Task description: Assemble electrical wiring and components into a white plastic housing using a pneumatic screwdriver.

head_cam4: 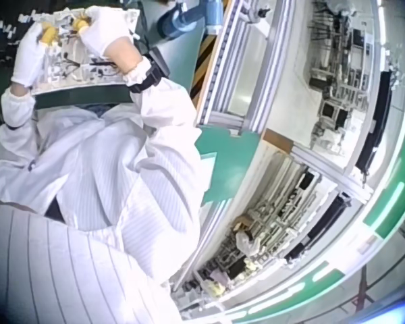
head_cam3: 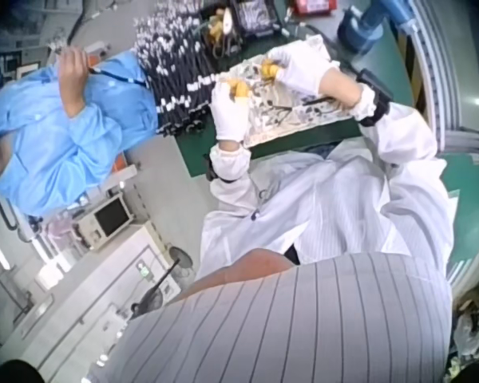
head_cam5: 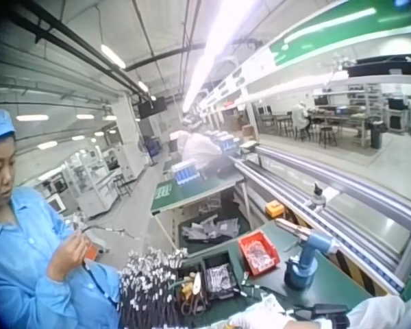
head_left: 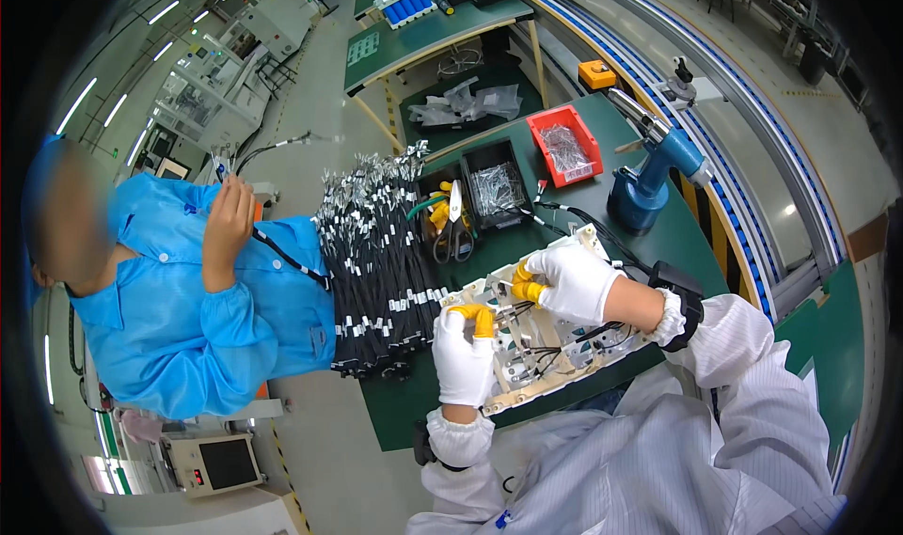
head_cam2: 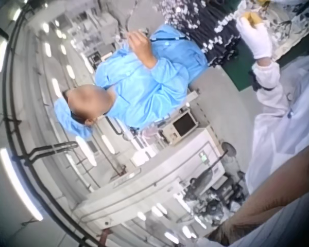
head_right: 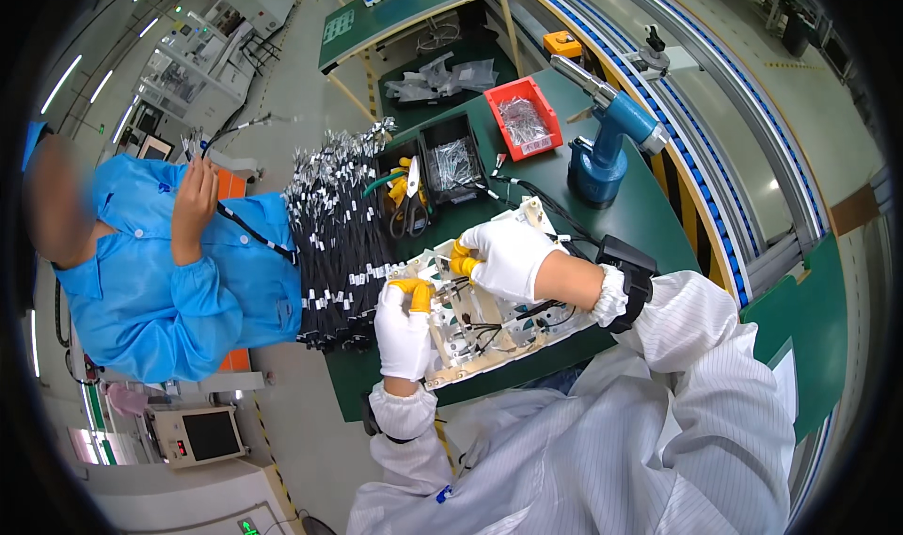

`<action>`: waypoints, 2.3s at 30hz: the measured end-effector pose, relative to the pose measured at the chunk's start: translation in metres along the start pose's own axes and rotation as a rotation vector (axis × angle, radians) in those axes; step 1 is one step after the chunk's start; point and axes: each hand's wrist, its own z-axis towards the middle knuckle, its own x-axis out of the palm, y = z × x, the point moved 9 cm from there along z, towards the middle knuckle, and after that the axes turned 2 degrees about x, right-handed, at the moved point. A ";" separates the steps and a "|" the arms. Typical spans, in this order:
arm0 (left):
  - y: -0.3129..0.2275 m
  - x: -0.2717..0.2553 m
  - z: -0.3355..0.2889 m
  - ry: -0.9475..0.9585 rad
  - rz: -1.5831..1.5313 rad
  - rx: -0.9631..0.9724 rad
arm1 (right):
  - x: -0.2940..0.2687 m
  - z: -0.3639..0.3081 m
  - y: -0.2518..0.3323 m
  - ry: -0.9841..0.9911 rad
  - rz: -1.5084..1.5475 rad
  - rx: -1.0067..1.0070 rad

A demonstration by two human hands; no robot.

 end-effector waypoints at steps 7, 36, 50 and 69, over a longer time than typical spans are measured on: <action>-0.042 -0.028 0.032 -0.021 0.136 0.210 | -0.001 -0.002 0.007 -0.055 -0.105 -0.075; -0.040 -0.034 0.051 0.181 0.264 0.083 | -0.002 -0.001 0.030 -0.016 -0.234 -0.053; -0.035 -0.003 0.053 0.352 0.058 0.102 | -0.001 0.005 0.022 0.013 0.039 -0.052; 0.006 0.006 0.048 0.538 -0.194 -0.191 | -0.001 -0.008 0.067 -0.139 -0.491 -0.446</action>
